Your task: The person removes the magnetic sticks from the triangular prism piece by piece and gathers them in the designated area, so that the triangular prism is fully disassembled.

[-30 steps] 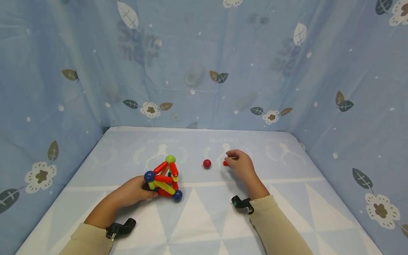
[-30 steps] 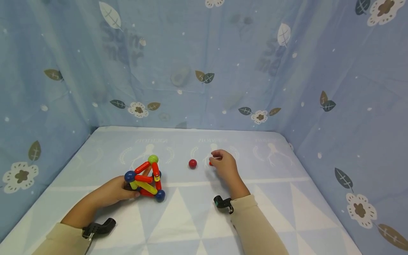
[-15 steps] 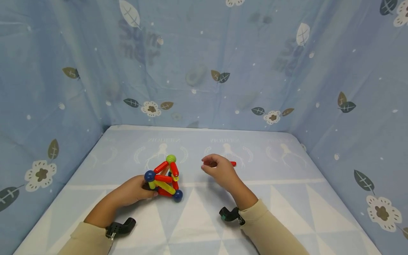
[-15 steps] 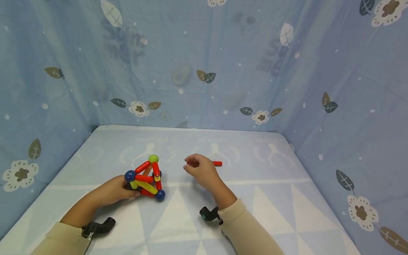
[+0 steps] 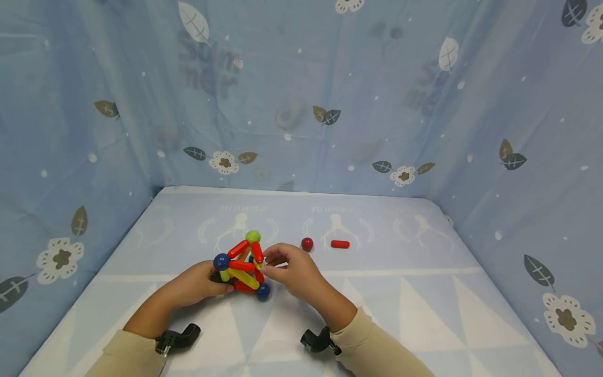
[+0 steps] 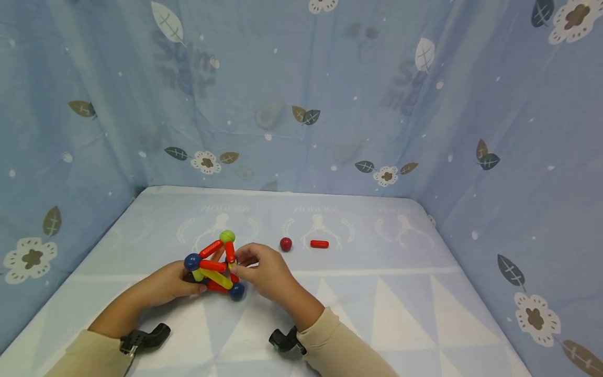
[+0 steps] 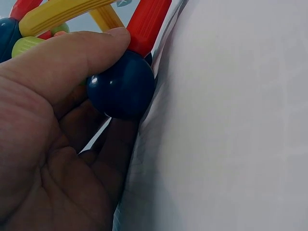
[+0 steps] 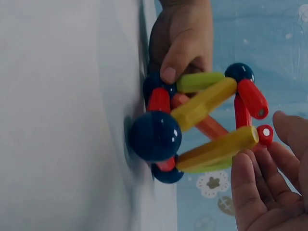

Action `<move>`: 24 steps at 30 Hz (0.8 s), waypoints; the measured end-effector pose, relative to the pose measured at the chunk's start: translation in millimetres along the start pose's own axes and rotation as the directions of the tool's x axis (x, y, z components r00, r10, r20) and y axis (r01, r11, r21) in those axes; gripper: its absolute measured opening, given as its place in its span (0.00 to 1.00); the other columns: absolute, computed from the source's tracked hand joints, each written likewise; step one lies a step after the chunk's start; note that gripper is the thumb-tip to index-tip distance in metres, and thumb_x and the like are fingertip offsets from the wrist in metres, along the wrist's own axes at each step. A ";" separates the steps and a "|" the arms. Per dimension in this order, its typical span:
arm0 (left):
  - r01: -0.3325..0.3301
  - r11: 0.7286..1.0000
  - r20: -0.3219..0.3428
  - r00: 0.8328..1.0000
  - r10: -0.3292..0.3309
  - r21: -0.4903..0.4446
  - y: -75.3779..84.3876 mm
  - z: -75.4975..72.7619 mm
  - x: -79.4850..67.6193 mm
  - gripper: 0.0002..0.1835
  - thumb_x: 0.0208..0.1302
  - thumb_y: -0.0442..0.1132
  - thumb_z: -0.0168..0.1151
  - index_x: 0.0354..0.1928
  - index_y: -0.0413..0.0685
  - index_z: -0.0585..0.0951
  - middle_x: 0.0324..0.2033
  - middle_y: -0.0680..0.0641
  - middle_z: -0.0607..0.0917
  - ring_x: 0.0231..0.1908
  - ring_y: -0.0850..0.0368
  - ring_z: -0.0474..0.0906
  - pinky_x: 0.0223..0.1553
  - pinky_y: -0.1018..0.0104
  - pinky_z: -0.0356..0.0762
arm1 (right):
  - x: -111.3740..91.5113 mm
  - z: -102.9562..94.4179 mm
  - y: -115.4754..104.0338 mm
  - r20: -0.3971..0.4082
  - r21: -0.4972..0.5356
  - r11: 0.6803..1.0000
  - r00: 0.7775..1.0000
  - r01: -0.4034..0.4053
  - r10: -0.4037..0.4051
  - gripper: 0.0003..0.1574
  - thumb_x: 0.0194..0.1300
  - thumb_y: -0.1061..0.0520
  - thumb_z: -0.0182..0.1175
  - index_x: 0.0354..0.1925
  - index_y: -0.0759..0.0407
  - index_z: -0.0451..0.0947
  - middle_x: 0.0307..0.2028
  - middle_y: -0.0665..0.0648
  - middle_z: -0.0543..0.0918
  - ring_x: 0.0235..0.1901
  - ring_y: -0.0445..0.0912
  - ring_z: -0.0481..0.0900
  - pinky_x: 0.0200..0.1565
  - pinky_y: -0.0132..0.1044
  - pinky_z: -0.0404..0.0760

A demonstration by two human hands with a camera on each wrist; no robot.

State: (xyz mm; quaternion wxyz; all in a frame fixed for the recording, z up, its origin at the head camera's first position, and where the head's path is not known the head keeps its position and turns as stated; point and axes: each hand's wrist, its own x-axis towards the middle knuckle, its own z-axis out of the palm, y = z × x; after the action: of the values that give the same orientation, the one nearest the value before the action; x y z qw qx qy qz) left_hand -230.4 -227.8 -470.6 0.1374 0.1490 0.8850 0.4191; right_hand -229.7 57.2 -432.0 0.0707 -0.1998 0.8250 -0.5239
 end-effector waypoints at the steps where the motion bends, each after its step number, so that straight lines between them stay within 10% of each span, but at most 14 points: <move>1: -0.002 1.000 -0.001 1.000 0.002 0.004 0.3 0.1 0.3 0.25 0.61 0.45 0.78 0.59 0.49 0.84 0.54 0.50 0.88 0.53 0.51 0.79 0.66 0.33 0.68 | -0.1 1.9 -1.3 -0.003 0.008 1.000 1.000 0.004 -0.004 0.15 0.68 0.53 0.72 0.52 0.46 0.83 0.43 0.43 0.87 0.45 0.39 0.84 0.50 0.36 0.85; 24: 0.003 1.000 0.003 1.000 -0.003 -0.012 0.3 1.0 1.2 0.24 0.60 0.44 0.79 0.58 0.49 0.84 0.52 0.51 0.88 0.51 0.53 0.80 0.66 0.33 0.68 | 1.9 18.6 -1.5 -0.016 -0.052 0.997 0.998 -0.060 0.059 0.14 0.65 0.52 0.75 0.45 0.48 0.80 0.45 0.45 0.84 0.49 0.44 0.85 0.44 0.36 0.87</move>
State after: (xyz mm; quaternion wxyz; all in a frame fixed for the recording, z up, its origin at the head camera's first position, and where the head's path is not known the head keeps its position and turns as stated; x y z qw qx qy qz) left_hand -231.0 -226.4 -471.2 0.1402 0.1472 0.8825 0.4240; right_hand -225.0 40.3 -438.7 0.0749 -0.1730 0.8447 -0.5009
